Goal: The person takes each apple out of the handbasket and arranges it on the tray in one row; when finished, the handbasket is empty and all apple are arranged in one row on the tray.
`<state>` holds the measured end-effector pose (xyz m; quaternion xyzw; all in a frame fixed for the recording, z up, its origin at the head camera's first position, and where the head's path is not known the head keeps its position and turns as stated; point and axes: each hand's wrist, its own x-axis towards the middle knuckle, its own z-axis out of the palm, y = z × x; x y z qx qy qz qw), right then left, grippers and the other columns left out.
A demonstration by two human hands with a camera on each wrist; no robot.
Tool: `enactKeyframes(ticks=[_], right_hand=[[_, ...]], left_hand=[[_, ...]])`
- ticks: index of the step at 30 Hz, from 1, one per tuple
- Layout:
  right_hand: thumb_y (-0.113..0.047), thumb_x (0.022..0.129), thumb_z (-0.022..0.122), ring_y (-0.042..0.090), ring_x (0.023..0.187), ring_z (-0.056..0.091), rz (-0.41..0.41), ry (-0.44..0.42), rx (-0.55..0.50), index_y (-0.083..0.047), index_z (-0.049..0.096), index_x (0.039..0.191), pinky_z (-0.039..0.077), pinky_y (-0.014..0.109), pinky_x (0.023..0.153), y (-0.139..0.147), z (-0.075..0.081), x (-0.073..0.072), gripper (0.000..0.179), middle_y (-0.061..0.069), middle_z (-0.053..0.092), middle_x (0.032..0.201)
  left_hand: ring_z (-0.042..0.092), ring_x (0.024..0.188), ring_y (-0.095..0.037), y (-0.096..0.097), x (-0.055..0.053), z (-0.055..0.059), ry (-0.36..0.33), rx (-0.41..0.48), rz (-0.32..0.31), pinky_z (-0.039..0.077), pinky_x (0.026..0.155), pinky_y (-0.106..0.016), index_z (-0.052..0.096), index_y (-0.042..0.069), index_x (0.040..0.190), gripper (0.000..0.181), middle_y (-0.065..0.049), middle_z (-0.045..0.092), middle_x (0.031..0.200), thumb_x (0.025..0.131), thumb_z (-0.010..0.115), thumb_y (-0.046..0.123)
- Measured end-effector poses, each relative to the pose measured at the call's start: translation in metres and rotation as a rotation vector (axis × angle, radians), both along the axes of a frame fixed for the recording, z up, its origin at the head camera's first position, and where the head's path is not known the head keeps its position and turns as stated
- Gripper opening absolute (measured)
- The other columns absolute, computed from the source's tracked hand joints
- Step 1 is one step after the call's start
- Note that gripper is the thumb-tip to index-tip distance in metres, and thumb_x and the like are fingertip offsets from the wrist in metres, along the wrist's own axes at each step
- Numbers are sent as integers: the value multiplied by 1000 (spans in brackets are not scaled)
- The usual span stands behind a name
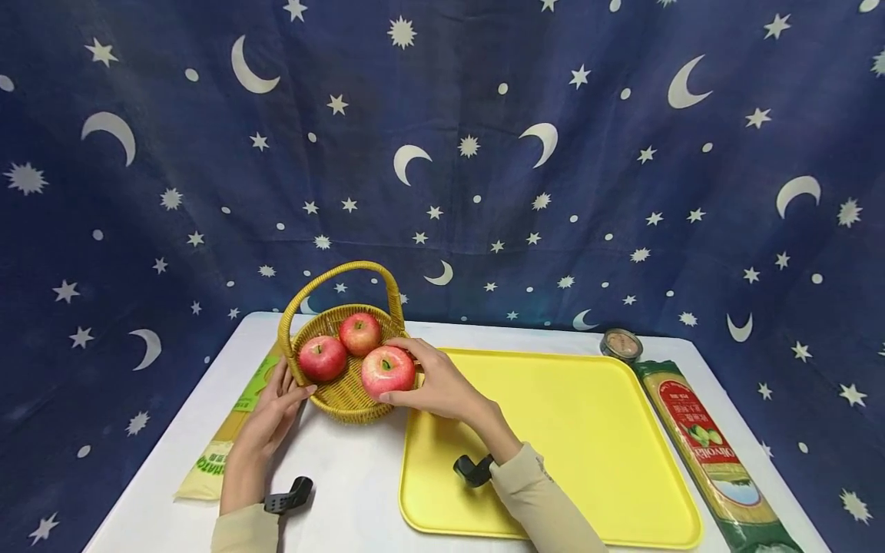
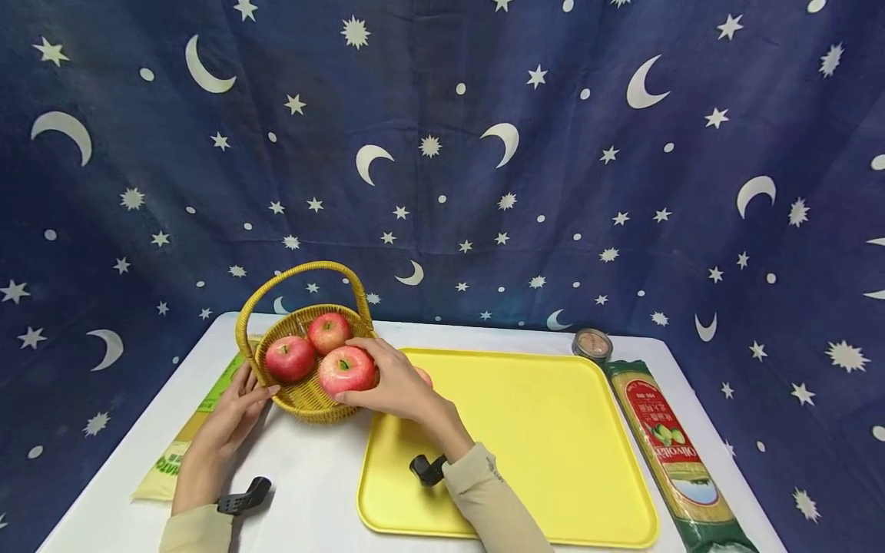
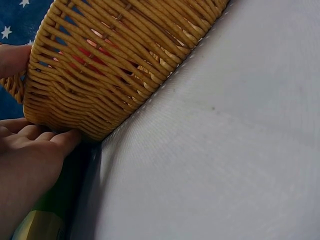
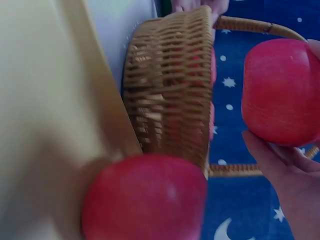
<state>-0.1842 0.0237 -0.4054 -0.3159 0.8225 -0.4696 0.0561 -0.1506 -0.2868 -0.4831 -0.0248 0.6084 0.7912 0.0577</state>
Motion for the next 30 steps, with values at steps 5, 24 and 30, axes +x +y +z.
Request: enactKeyframes(ticks=[5,24,30], right_hand=[[-28,80,88,15,119,63,3,-9,-71,-14,54,144,58,36,102,22,7,3,74,-2,60,137],[-32,77,91,17,118,64,-157,21,2,-22,57,140,56,45,105,104,2,19,72,-5,64,133],[-38,77,91,20,121,64,-168,-28,75,-20,56,142,55,44,106,130,-10,18,76,-1,62,137]], left_hand=[[-8,161,-22,-3,-2,3,11,-5,-11,13,128,-35,-17,24,164,101,0,-17,173,99,57,-1],[-9,160,-23,-3,-2,1,55,-1,-34,11,128,-36,-17,26,164,101,-1,-17,173,98,55,-3],[-10,160,-25,-2,2,-1,29,-4,-22,11,128,-36,-17,26,164,104,-2,-17,173,98,57,-2]])
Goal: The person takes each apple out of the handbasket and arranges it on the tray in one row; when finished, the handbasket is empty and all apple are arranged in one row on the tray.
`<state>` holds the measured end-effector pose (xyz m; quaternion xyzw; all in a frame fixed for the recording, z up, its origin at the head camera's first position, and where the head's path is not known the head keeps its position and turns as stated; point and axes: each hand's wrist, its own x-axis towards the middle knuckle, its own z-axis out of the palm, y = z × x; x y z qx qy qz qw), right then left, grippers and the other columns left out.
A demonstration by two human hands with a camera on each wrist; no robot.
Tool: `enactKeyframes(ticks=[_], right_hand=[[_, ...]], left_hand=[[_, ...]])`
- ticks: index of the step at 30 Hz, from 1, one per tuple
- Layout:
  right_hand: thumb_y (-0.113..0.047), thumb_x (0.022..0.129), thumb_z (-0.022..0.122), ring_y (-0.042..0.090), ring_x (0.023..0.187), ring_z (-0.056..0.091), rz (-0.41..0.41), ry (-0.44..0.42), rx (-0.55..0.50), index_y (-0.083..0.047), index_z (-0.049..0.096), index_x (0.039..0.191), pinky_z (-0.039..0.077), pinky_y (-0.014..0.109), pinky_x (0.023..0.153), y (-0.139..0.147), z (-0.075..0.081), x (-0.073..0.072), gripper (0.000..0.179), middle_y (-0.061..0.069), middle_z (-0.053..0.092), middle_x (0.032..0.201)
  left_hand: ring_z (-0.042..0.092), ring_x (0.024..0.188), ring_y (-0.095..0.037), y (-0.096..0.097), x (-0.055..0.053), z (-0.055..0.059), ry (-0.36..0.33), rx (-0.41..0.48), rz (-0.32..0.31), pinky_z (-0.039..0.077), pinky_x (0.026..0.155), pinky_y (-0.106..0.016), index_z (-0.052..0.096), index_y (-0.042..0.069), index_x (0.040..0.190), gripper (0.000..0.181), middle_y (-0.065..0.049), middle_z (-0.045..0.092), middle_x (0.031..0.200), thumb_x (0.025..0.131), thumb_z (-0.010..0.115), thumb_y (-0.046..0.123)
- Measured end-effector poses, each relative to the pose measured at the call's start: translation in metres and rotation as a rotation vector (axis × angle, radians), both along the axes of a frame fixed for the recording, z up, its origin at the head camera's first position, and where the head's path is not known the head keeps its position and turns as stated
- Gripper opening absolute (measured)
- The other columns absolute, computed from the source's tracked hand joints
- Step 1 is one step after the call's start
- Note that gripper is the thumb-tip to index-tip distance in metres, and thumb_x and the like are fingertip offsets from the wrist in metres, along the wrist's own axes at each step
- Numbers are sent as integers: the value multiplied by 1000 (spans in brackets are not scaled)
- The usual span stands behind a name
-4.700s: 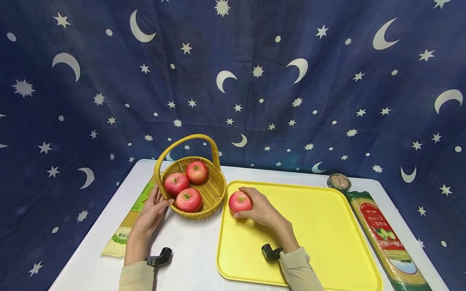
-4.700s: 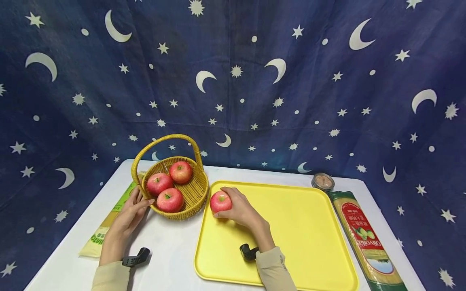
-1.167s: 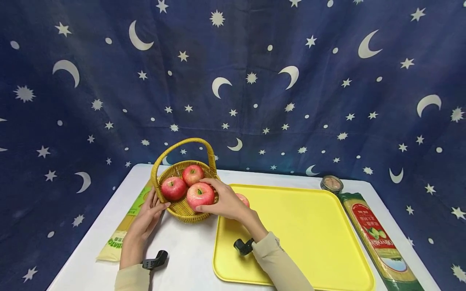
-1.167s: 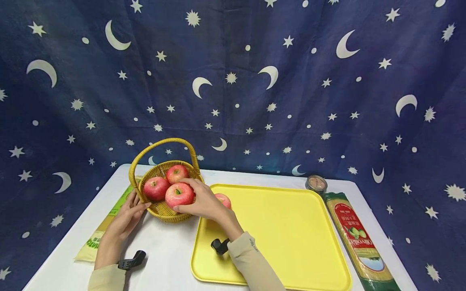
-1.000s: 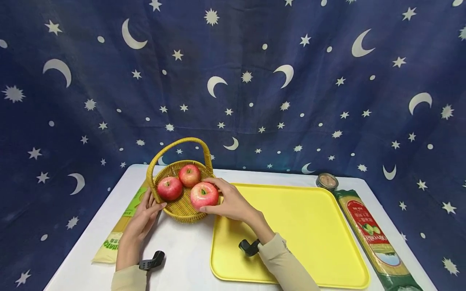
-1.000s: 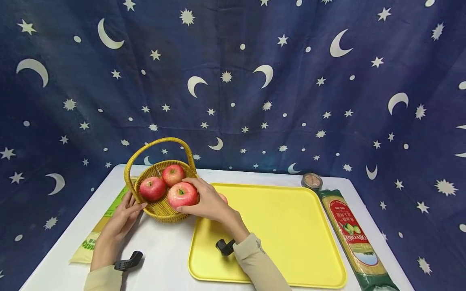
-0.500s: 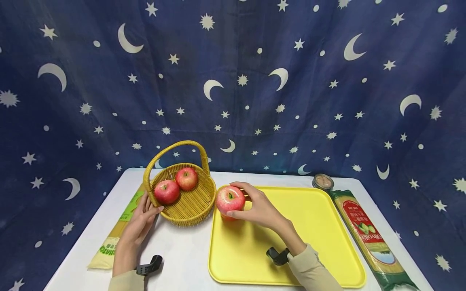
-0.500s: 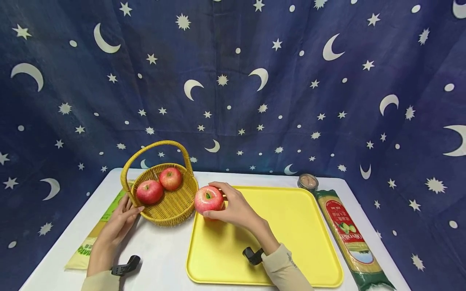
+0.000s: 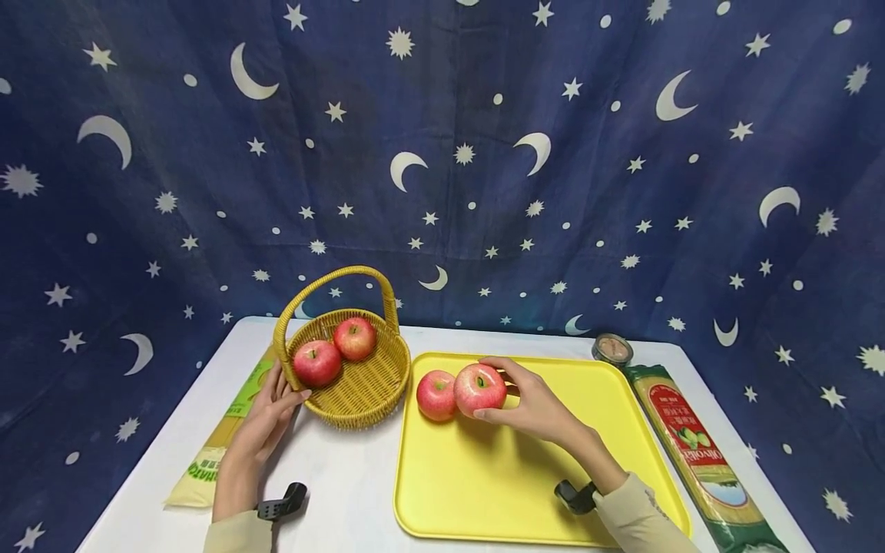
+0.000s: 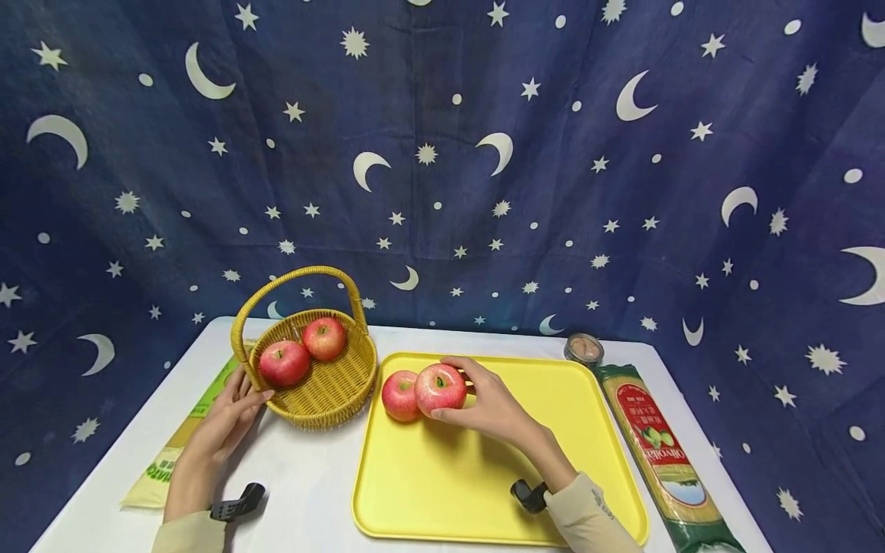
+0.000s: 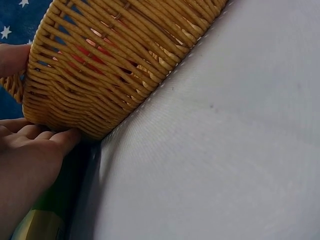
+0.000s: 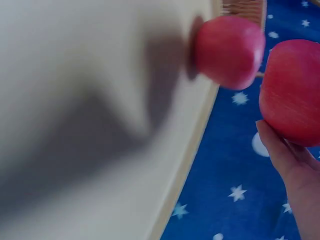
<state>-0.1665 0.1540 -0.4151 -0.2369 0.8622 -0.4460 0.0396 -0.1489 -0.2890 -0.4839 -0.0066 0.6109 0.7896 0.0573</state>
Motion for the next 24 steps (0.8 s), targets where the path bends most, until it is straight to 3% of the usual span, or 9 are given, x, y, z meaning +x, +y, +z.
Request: enactKeyframes(ticks=[5,9,14,24], right_hand=[[-35,78,90,27,117,67,-27,-19,40,-17,55,140,60,45,99,17,-10,-5,74,6,63,135],[-36,78,90,25,113,67,-47,-33,75,-17,56,138,61,38,94,24,-19,-11,72,6,65,131],[-41,78,89,21,111,65,-37,-49,92,-17,57,138,60,30,91,24,-31,-20,72,3,67,127],[-32,78,89,26,114,66,-16,-37,101,-12,57,137,60,28,91,21,-45,-30,70,5,69,125]], left_hand=[[-11,160,-24,2,1,-1,13,33,8,9,128,-36,-18,21,164,103,-3,-18,173,96,54,-6],[-11,160,-24,2,1,-2,16,50,11,9,128,-36,-17,20,164,102,-3,-18,173,96,54,-8],[-10,160,-23,1,-1,-1,12,40,14,11,127,-36,-16,21,164,102,-2,-17,173,96,55,-6],[-9,160,-24,0,-1,-2,3,27,4,15,128,-32,-17,22,164,103,-2,-17,173,97,56,-4]])
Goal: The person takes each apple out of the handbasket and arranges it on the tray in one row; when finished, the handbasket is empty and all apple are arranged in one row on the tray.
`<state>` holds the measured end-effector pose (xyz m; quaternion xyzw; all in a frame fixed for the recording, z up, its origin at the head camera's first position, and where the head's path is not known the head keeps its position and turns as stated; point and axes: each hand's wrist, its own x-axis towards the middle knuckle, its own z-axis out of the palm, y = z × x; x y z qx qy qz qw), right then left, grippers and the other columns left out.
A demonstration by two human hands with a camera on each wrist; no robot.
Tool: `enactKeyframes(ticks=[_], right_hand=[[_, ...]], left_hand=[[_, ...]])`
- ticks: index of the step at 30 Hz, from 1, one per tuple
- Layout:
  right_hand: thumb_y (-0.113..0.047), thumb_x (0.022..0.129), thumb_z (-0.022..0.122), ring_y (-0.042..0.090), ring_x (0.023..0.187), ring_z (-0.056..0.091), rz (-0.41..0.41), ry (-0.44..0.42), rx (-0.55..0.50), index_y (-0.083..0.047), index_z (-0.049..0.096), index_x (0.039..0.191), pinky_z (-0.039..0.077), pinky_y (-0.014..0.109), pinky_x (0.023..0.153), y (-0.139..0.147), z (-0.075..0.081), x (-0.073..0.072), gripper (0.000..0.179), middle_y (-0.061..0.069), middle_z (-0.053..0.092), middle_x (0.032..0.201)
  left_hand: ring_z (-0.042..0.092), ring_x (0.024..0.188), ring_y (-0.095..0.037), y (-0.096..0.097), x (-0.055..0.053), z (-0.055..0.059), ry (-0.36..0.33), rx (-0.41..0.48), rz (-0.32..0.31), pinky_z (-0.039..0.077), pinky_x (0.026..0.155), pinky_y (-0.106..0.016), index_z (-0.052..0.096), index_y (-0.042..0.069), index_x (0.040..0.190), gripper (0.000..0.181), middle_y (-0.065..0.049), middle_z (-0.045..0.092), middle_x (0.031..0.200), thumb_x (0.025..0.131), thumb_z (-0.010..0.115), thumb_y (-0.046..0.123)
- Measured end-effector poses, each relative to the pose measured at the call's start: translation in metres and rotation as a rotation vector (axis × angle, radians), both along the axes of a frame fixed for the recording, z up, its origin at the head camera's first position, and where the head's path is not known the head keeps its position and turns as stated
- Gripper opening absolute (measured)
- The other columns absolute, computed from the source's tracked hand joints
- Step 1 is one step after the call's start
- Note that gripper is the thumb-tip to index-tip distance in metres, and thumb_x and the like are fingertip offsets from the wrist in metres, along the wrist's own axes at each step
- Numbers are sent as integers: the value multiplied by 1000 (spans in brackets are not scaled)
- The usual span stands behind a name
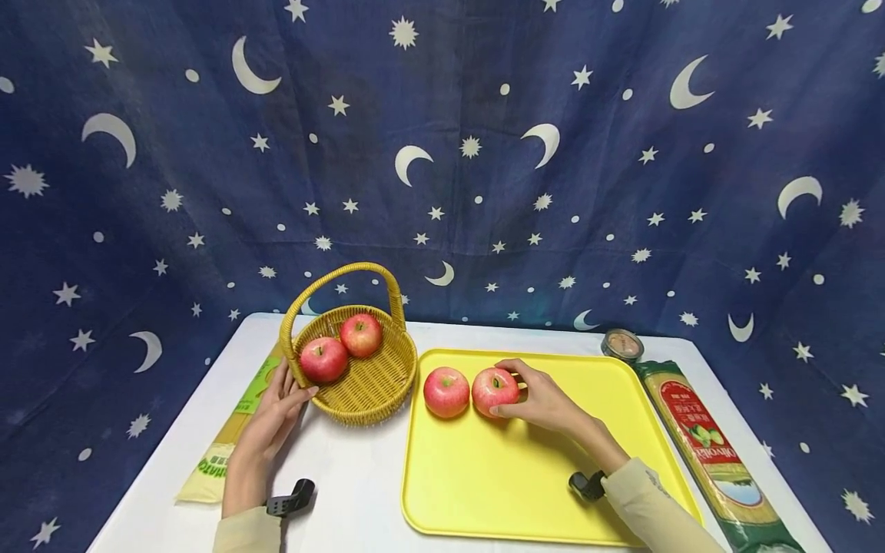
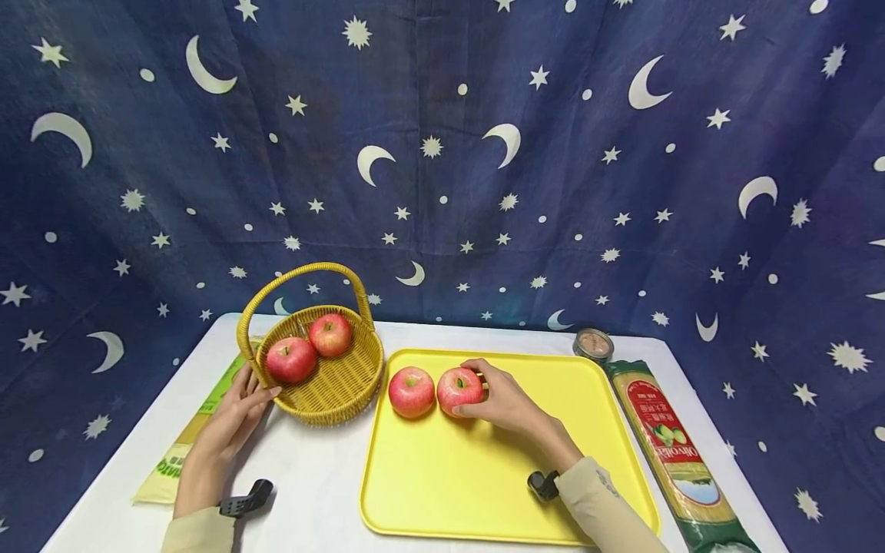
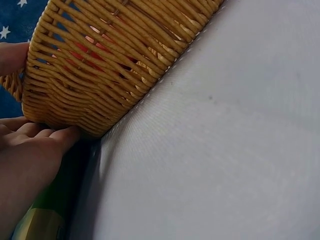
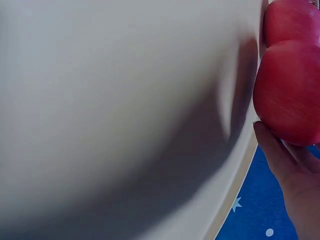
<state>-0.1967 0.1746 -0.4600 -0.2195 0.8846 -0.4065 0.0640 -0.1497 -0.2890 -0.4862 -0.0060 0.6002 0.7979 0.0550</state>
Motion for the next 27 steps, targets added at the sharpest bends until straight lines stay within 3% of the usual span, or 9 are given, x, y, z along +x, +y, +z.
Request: enactKeyframes(ticks=[15,27], right_hand=[[-40,80,87,28,119,63,21,-9,84,-9,55,140,54,50,104,-4,2,-1,75,7,66,132],[-38,81,87,29,121,62,36,9,128,-6,52,145,54,52,105,-7,11,-4,80,11,64,135]], left_hand=[[-9,161,-22,2,1,-2,16,-6,-4,16,127,-29,-13,26,165,101,0,-16,174,98,56,-4],[-9,160,-23,0,1,-2,11,-31,-9,21,125,-25,-15,27,165,101,0,-17,173,99,57,0]])
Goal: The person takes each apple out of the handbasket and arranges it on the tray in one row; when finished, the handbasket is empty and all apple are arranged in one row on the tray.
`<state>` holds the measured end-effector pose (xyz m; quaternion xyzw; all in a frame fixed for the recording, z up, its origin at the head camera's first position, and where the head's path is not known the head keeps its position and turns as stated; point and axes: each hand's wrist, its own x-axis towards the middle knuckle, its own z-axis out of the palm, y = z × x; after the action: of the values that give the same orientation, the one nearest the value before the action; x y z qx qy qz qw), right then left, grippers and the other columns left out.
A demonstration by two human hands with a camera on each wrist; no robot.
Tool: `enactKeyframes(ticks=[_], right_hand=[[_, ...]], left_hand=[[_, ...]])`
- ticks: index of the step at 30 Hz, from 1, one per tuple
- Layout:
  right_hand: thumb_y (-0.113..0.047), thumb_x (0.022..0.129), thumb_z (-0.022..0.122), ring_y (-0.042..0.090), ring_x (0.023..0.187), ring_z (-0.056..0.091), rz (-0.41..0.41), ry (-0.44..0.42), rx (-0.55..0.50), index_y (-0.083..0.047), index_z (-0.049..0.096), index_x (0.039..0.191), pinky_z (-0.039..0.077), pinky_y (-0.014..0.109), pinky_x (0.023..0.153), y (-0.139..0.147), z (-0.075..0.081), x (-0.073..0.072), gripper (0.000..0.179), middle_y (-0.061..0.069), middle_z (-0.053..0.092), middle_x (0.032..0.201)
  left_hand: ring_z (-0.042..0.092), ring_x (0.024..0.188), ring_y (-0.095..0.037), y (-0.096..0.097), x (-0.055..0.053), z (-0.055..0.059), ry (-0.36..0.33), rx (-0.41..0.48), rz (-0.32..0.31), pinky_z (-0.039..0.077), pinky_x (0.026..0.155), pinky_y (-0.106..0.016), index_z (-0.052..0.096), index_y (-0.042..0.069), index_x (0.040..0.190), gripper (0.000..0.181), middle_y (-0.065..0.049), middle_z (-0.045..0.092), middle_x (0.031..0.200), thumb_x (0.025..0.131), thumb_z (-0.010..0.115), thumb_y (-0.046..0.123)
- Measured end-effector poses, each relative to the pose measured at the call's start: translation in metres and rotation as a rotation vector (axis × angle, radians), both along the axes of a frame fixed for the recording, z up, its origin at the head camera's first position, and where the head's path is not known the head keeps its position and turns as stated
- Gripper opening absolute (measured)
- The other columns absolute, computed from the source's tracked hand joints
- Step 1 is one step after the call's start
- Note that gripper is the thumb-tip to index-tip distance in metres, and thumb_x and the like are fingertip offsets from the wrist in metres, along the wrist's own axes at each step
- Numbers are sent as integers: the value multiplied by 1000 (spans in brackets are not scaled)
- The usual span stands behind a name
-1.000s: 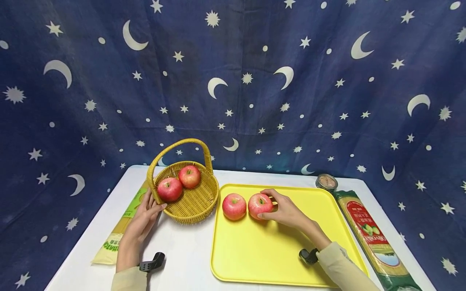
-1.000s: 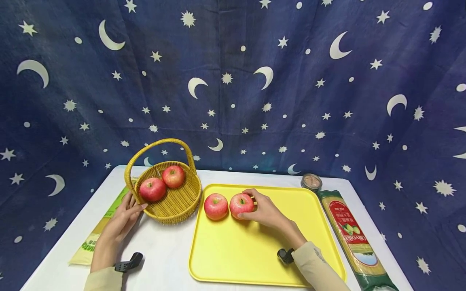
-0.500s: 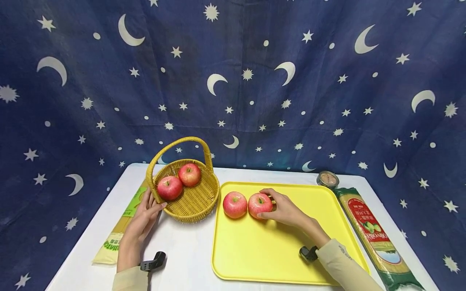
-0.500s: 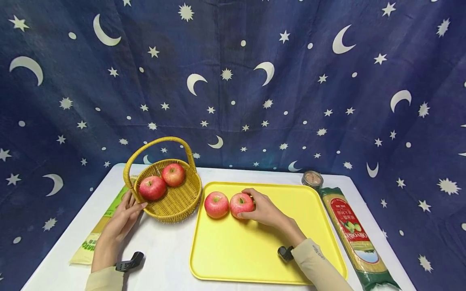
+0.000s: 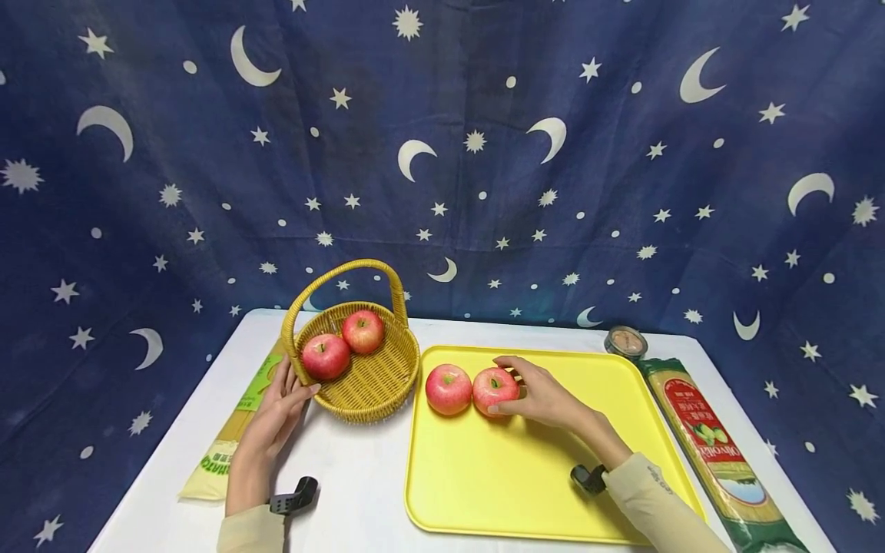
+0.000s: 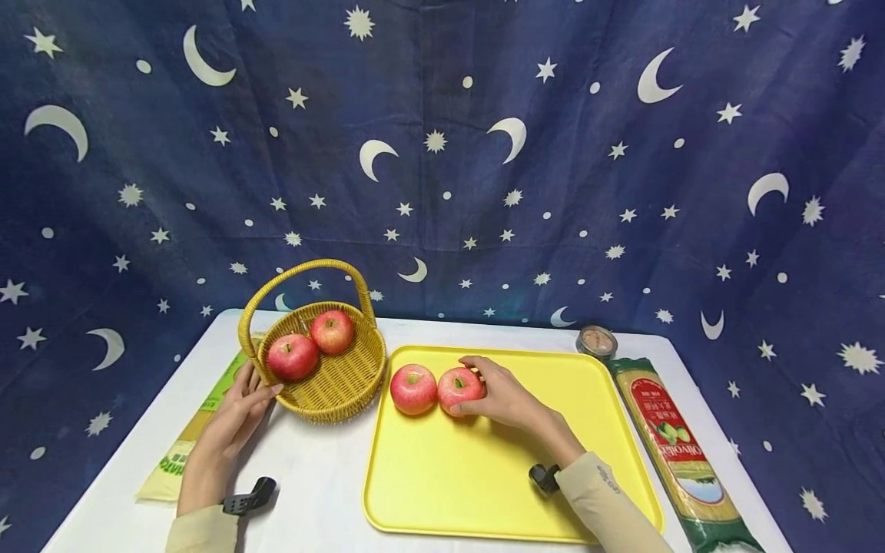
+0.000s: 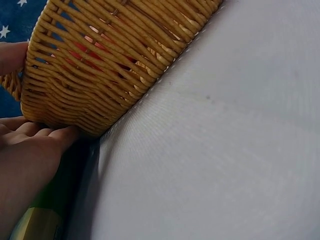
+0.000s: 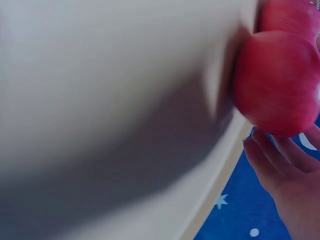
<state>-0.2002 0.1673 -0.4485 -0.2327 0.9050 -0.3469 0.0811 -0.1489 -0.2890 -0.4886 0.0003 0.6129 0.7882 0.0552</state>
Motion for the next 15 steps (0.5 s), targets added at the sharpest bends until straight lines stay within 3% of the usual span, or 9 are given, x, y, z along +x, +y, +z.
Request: enactKeyframes(ticks=[9,15], right_hand=[[-34,85,83,42,127,58,67,63,-80,-5,55,144,51,58,108,-30,23,-13,71,16,60,143],[-31,87,82,42,132,55,80,-12,-109,-7,56,144,53,56,106,-61,32,-17,67,14,58,145]], left_hand=[[-7,161,-23,-1,0,2,-11,-2,22,18,126,-30,-14,27,165,102,0,-15,174,98,58,-1],[-8,161,-22,2,0,2,-9,2,16,16,127,-32,-15,26,165,101,1,-16,174,99,57,-1]])
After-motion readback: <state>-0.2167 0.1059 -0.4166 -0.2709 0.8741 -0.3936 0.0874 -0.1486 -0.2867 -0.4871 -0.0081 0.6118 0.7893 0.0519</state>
